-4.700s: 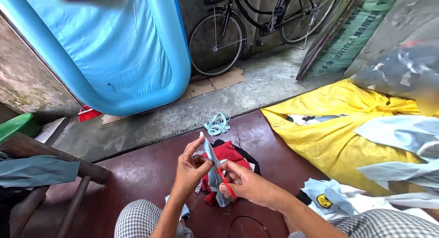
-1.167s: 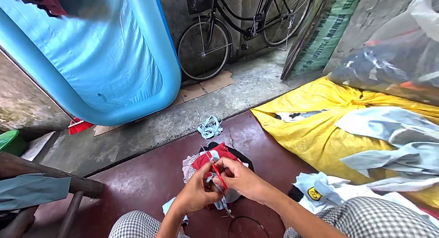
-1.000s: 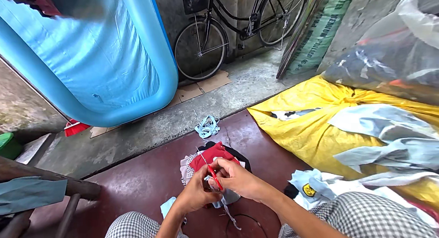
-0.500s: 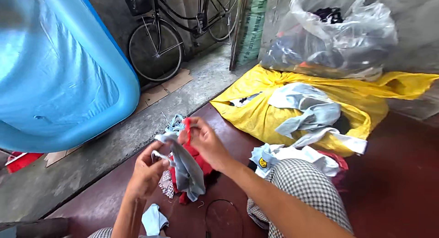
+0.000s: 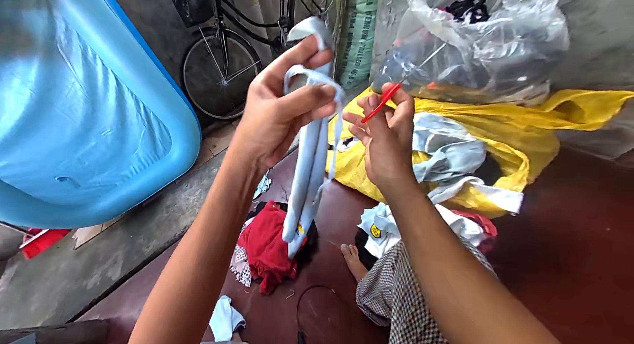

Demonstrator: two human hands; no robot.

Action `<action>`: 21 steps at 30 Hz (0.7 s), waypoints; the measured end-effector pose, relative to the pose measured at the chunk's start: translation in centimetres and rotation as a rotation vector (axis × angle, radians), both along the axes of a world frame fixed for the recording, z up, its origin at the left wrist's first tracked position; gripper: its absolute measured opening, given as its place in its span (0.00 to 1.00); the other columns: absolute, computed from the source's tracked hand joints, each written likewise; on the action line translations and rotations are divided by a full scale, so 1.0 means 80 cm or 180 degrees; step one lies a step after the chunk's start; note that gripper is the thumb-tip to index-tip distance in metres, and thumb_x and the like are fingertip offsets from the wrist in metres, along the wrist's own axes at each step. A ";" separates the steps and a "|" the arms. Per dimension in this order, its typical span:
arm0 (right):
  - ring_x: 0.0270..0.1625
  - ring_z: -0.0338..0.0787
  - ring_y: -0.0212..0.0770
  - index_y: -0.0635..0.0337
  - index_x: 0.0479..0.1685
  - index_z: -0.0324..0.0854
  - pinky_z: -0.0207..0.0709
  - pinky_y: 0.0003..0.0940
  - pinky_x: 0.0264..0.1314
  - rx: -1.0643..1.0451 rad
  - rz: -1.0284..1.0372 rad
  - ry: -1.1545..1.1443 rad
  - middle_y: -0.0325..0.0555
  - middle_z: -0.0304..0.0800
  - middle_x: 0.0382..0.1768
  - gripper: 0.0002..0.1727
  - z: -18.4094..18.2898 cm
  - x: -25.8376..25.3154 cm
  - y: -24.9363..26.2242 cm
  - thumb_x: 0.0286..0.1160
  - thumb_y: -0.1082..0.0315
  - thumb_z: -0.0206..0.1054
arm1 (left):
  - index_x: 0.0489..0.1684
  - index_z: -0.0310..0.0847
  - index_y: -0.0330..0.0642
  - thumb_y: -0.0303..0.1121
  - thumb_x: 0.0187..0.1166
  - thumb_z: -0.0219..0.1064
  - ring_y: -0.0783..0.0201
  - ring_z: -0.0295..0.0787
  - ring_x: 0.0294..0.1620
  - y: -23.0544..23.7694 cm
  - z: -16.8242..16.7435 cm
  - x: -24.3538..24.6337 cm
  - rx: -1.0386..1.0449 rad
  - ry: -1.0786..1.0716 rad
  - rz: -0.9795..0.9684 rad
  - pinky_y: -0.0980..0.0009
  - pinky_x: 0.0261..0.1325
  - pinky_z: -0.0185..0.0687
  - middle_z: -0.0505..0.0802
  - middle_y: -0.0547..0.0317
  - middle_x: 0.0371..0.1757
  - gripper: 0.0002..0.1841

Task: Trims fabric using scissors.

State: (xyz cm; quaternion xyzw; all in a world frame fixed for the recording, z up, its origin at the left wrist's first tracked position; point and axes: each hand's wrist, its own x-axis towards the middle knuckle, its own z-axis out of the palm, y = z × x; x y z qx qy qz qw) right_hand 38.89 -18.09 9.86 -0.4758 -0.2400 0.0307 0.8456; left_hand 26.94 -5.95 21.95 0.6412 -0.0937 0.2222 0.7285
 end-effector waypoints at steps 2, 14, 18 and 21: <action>0.64 0.88 0.41 0.58 0.88 0.48 0.88 0.38 0.63 0.0036 0.0223 -0.0303 0.49 0.75 0.70 0.43 0.003 0.010 -0.007 0.77 0.64 0.71 | 0.80 0.62 0.30 0.09 0.73 0.60 0.64 0.91 0.41 -0.021 0.011 0.029 -0.0001 -0.0038 -0.0099 0.71 0.42 0.92 0.84 0.44 0.67 0.31; 0.73 0.77 0.61 0.68 0.80 0.67 0.73 0.49 0.71 -0.2300 -0.2685 -0.0562 0.71 0.72 0.74 0.38 0.002 0.103 -0.107 0.62 0.73 0.71 | 0.84 0.64 0.34 0.15 0.68 0.71 0.61 0.90 0.41 0.011 -0.051 0.078 0.1278 0.0596 0.0547 0.65 0.42 0.91 0.84 0.42 0.66 0.38; 0.75 0.76 0.61 0.67 0.82 0.65 0.76 0.47 0.72 -0.2161 -0.2372 -0.0807 0.72 0.68 0.76 0.40 0.013 0.080 -0.085 0.61 0.75 0.73 | 0.65 0.81 0.30 0.20 0.68 0.72 0.59 0.91 0.40 0.062 -0.152 0.049 0.2039 0.1206 0.0927 0.58 0.46 0.90 0.93 0.44 0.47 0.23; 0.71 0.79 0.63 0.65 0.78 0.70 0.79 0.54 0.68 -0.2432 -0.1508 -0.0975 0.72 0.70 0.74 0.39 0.015 0.056 -0.053 0.59 0.76 0.77 | 0.52 0.87 0.33 0.22 0.71 0.73 0.55 0.91 0.41 0.061 -0.249 -0.019 0.2574 0.2124 0.0634 0.52 0.49 0.88 0.93 0.47 0.43 0.12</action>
